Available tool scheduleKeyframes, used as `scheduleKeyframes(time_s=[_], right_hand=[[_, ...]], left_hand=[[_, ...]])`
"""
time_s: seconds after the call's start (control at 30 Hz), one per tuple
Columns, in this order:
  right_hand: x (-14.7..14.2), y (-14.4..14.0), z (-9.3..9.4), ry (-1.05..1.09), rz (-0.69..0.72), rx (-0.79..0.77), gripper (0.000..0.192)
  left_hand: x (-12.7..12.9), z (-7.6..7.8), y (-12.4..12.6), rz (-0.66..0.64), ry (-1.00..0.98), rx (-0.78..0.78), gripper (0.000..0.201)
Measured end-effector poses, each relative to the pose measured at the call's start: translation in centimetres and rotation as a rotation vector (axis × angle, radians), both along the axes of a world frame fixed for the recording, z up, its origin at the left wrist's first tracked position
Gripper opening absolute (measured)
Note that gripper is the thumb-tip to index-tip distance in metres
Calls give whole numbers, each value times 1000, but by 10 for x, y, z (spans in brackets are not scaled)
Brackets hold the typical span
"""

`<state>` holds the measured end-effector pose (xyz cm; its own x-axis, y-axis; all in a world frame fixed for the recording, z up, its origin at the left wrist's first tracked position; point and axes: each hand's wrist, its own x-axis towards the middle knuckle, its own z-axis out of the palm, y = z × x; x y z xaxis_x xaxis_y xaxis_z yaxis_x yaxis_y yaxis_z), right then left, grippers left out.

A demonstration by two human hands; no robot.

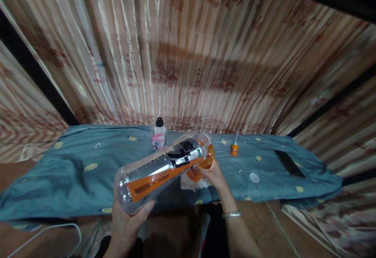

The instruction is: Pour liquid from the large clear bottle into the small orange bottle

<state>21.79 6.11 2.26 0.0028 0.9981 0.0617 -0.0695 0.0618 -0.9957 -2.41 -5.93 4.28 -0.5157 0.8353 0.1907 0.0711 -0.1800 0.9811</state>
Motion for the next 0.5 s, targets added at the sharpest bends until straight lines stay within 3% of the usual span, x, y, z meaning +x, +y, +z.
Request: scheduleKeyframes(time_s=[0.1, 0.3, 0.5], right_hand=[[0, -1, 0, 0, -7, 4, 60], [0, -1, -1, -20, -12, 23, 57], [0, -2, -1, -1, -14, -8, 60]], left_hand=[[0, 1, 0, 0, -7, 2, 60], [-2, 0, 1, 4, 21, -9, 97], [-1, 0, 1, -7, 6, -19, 89]])
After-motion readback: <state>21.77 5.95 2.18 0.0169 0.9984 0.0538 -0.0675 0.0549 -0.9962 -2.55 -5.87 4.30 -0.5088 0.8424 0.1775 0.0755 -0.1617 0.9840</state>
